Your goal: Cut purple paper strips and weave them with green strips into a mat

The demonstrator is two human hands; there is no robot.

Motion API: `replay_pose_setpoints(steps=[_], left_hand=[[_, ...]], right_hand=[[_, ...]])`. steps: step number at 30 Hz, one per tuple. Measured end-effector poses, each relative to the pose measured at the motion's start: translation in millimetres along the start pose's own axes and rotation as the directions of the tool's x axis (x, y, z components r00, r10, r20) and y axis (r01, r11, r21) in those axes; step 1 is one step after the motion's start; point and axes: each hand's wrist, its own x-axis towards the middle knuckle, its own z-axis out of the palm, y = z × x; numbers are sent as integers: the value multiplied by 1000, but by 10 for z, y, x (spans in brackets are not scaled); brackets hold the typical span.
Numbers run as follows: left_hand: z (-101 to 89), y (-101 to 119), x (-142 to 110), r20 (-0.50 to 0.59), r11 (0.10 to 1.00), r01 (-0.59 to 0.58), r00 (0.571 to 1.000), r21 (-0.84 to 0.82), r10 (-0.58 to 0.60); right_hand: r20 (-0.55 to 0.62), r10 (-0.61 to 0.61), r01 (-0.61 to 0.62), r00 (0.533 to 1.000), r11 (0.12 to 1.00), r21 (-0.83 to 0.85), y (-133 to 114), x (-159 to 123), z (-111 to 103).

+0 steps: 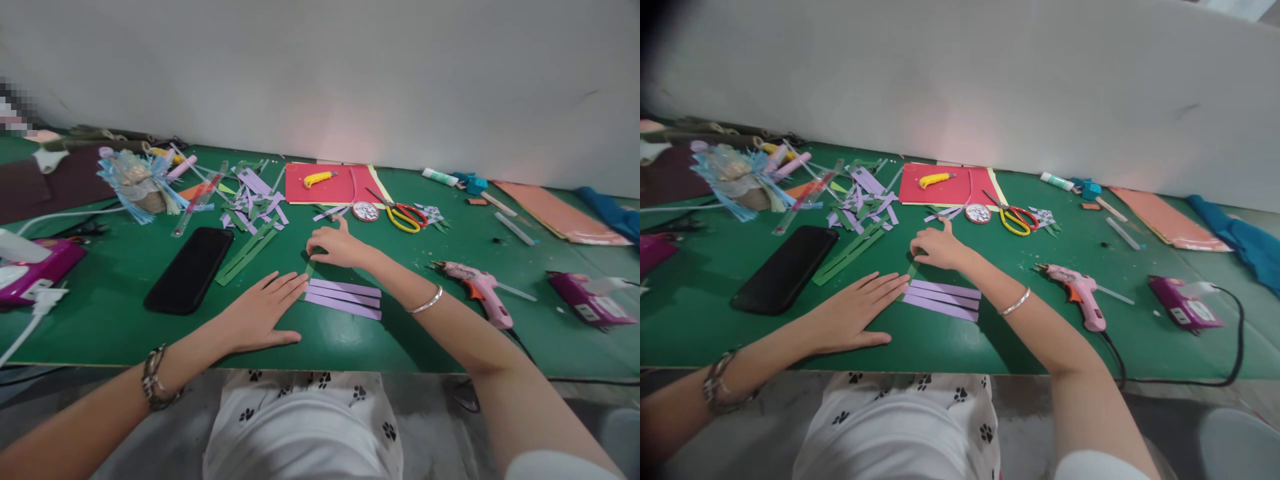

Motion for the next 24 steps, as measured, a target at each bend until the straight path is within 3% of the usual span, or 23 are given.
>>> replay_pose_setpoints(steps=[10, 24], left_hand=[[-150, -140, 172, -33, 998, -61, 998, 19, 61], [-98, -89, 248, -224, 990, -74, 969, 121, 100]], right_hand=[[-39, 69, -70, 997, 997, -26, -30, -59, 40], [125, 42, -43, 991, 999, 9, 83, 109, -162]])
